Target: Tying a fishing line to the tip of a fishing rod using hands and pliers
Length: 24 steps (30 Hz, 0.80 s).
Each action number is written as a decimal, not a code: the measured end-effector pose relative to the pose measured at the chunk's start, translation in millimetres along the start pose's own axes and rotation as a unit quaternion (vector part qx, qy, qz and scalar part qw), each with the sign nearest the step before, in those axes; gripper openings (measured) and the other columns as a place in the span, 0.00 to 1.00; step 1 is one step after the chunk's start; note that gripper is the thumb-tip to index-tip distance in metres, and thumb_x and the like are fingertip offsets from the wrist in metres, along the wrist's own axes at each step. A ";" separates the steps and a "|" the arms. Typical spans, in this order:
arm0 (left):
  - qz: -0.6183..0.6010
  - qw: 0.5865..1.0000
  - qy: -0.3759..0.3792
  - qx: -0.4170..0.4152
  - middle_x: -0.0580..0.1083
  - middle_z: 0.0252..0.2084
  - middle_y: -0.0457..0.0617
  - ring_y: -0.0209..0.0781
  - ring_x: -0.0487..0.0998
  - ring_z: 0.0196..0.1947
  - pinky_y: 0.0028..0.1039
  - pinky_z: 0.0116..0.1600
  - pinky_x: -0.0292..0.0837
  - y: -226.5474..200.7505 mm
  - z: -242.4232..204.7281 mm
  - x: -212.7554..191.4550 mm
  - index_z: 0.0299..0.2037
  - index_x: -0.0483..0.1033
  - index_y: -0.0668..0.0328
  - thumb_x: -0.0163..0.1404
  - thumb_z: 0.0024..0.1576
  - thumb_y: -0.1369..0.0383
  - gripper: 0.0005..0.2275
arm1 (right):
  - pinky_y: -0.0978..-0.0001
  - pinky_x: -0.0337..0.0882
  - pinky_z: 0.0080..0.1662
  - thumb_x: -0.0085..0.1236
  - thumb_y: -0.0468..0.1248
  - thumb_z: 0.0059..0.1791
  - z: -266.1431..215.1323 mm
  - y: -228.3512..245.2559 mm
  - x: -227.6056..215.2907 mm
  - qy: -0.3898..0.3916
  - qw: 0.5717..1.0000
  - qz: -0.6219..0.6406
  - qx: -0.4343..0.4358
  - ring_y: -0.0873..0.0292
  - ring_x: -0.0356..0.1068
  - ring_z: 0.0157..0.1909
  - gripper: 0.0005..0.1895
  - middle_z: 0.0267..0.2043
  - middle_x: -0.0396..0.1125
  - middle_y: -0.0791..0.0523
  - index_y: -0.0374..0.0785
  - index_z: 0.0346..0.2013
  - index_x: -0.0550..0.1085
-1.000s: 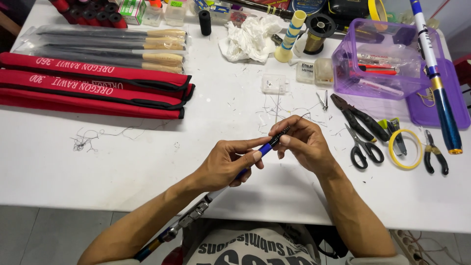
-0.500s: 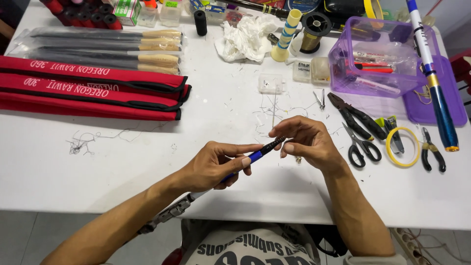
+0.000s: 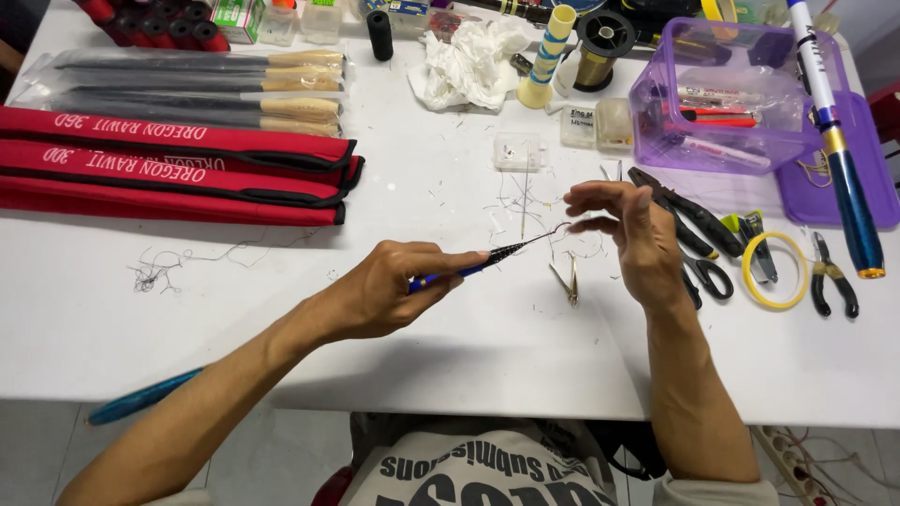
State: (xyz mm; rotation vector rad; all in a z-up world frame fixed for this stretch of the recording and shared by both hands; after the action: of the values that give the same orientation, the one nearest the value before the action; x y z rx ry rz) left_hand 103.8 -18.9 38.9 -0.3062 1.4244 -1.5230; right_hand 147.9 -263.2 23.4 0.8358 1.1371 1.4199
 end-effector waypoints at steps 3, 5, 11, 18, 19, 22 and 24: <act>0.048 0.998 0.012 0.028 0.79 0.30 0.61 0.47 0.78 0.25 0.28 0.25 0.71 -1.7 3.9 -2.4 0.60 0.77 0.56 0.49 0.62 0.76 0.16 | 0.48 0.73 0.58 0.14 0.55 0.61 -5.6 27.1 1.4 -0.002 0.994 -0.097 -0.054 0.45 0.71 0.56 0.42 0.53 0.69 0.42 0.26 0.53 0.74; 0.071 0.997 0.023 0.033 0.78 0.30 0.62 0.51 0.80 0.26 0.30 0.25 0.73 -6.1 5.4 -2.4 0.60 0.77 0.57 0.49 0.62 0.76 0.16 | 0.56 0.74 0.53 0.36 0.40 0.63 -13.0 39.6 -3.2 -0.015 0.976 -0.205 -0.072 0.49 0.72 0.49 0.21 0.48 0.71 0.45 0.28 0.52 0.76; 0.135 0.990 0.044 0.022 0.79 0.32 0.61 0.50 0.82 0.27 0.29 0.28 0.77 8.8 5.3 5.5 0.61 0.77 0.54 0.49 0.62 0.75 0.17 | 0.56 0.73 0.35 0.60 0.43 0.53 -56.0 -6.0 -7.1 0.057 0.907 -0.408 0.085 0.48 0.74 0.26 0.15 0.22 0.72 0.49 0.35 0.46 0.76; 0.152 0.985 0.074 0.022 0.80 0.32 0.61 0.51 0.83 0.28 0.31 0.29 0.78 28.8 7.2 38.9 0.60 0.77 0.54 0.49 0.62 0.75 0.16 | 0.58 0.75 0.36 0.58 0.44 0.52 -72.6 -32.1 8.6 0.101 0.868 -0.466 0.139 0.49 0.77 0.27 0.13 0.22 0.74 0.51 0.40 0.46 0.74; 0.157 0.984 0.076 0.020 0.80 0.33 0.61 0.50 0.83 0.28 0.31 0.30 0.79 32.4 7.8 42.1 0.60 0.77 0.53 0.49 0.62 0.75 0.16 | 0.60 0.75 0.35 0.57 0.43 0.53 -73.9 -34.0 8.9 0.109 0.859 -0.479 0.142 0.51 0.76 0.26 0.11 0.21 0.74 0.52 0.41 0.44 0.75; 0.160 0.984 0.080 0.020 0.80 0.33 0.61 0.50 0.83 0.28 0.31 0.31 0.80 38.3 12.1 48.1 0.60 0.77 0.51 0.49 0.62 0.74 0.17 | 0.61 0.75 0.35 0.57 0.44 0.52 -83.6 -38.5 -1.1 0.118 0.847 -0.492 0.164 0.52 0.77 0.25 0.09 0.19 0.73 0.54 0.43 0.41 0.75; 0.156 0.984 0.082 0.022 0.80 0.33 0.62 0.50 0.83 0.27 0.31 0.31 0.80 40.4 15.9 51.6 0.60 0.77 0.50 0.49 0.62 0.74 0.17 | 0.60 0.76 0.37 0.58 0.44 0.50 -91.6 -39.9 -13.5 0.118 0.842 -0.493 0.185 0.51 0.77 0.26 0.09 0.18 0.73 0.55 0.44 0.40 0.75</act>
State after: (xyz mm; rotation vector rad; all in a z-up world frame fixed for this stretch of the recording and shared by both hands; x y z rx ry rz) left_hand 109.9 -61.1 -13.3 0.0701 1.4860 -1.3415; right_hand 76.8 -295.6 -40.3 0.2062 1.7202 0.4354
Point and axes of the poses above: each hand's wrist, its own z-axis towards the middle knuckle, its own x-axis out of the palm, y = z × x, the point moved 9 cm from there along z, towards the middle knuckle
